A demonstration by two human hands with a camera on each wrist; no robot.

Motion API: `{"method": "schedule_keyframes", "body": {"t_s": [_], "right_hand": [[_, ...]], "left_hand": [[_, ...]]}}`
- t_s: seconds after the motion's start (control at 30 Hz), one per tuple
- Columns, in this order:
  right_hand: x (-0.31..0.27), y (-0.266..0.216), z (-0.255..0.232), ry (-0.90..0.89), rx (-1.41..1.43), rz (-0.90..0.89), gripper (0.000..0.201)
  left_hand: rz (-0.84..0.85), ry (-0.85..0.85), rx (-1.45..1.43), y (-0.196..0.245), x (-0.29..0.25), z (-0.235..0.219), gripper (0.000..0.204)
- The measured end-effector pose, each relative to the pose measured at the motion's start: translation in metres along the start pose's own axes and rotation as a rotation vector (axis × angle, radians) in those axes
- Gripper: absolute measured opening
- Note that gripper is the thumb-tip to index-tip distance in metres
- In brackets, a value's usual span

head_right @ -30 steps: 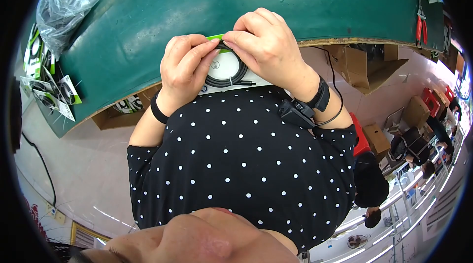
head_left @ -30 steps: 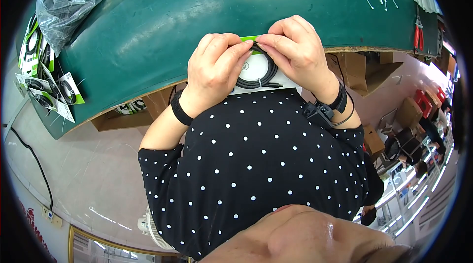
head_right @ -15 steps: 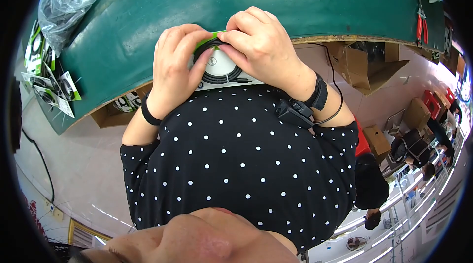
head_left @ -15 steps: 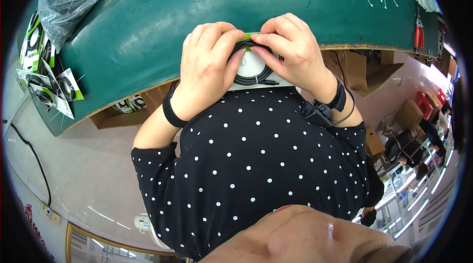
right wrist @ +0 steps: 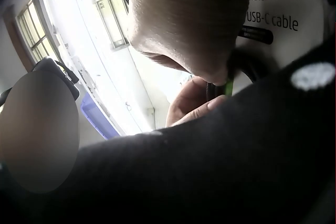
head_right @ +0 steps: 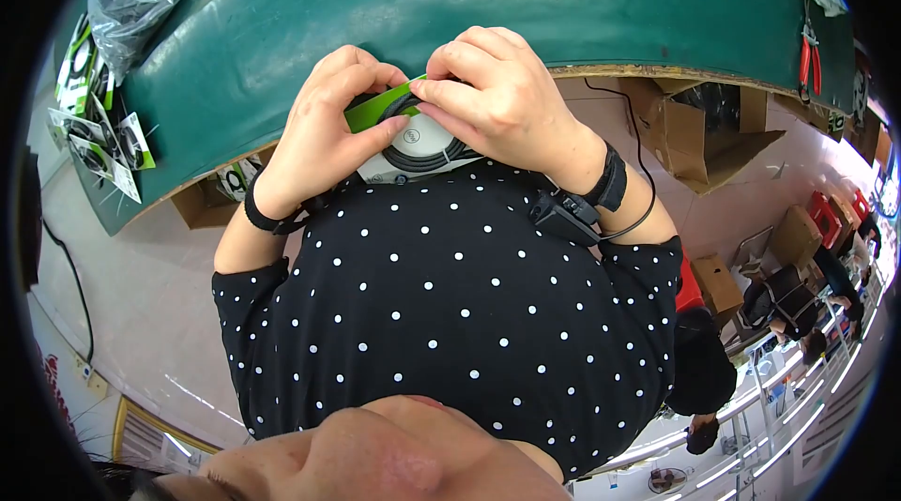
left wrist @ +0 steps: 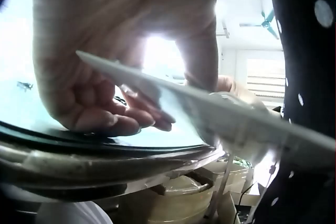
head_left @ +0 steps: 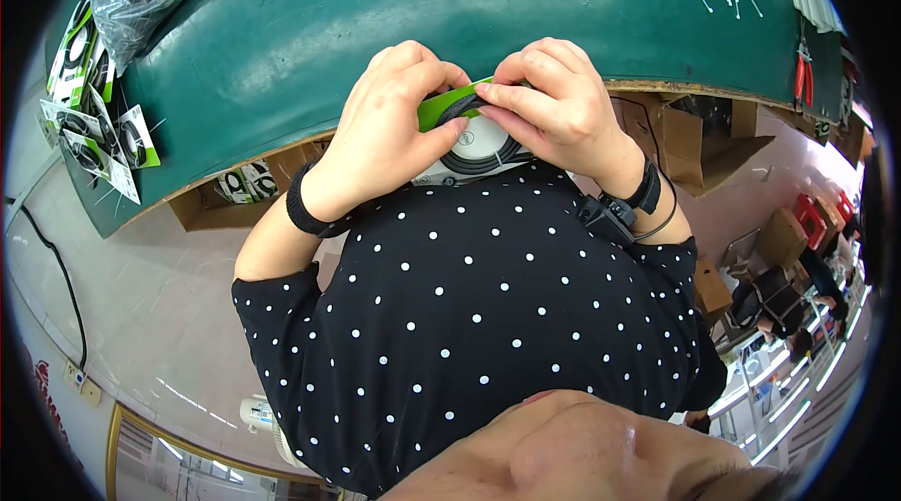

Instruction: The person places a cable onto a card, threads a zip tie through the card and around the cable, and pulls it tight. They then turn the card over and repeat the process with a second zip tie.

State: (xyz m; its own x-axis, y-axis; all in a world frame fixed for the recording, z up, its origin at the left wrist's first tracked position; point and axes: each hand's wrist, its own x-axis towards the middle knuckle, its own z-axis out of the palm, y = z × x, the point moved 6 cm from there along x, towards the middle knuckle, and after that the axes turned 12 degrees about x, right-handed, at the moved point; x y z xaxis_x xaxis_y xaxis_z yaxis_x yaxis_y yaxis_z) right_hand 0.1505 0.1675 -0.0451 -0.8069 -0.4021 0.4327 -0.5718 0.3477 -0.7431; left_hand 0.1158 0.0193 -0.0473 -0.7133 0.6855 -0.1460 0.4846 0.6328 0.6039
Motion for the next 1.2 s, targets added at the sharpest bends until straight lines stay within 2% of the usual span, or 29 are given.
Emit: {"method": "schedule_keyframes", "body": {"t_s": [0.07,0.17,0.2,0.3,0.47,0.57,1.0,1.13,1.2], "right_hand": [[0.0,-0.002,0.0,0.002,0.003,-0.011,0.025],[-0.001,-0.007,0.001,0.007,0.004,-0.029,0.026],[-0.001,-0.008,0.001,0.014,-0.003,-0.041,0.026],[-0.002,-0.01,0.003,0.029,-0.021,-0.063,0.026],[0.0,-0.014,0.004,0.065,-0.051,-0.083,0.026],[0.0,-0.013,0.003,0.084,-0.057,-0.081,0.027],[0.005,-0.027,-0.007,0.042,-0.081,-0.133,0.027],[0.004,-0.029,-0.004,0.018,-0.073,-0.163,0.027],[0.002,-0.033,-0.002,0.019,-0.055,-0.203,0.027]], "left_hand": [[0.003,0.002,-0.02,0.002,-0.002,0.0,0.037],[-0.321,-0.192,-0.525,-0.009,-0.011,0.017,0.026],[-0.321,-0.188,-0.522,-0.009,-0.013,0.018,0.026],[-0.403,-0.15,-0.777,-0.015,-0.016,0.025,0.019],[-0.462,-0.182,-0.855,-0.019,-0.017,0.027,0.021],[-0.481,-0.126,-1.0,-0.024,-0.017,0.029,0.027],[-0.485,-0.163,-0.994,-0.018,-0.019,0.019,0.027],[-0.481,-0.157,-1.087,-0.016,-0.023,0.021,0.028],[-0.493,-0.183,-1.036,-0.015,-0.026,0.02,0.021]]}}
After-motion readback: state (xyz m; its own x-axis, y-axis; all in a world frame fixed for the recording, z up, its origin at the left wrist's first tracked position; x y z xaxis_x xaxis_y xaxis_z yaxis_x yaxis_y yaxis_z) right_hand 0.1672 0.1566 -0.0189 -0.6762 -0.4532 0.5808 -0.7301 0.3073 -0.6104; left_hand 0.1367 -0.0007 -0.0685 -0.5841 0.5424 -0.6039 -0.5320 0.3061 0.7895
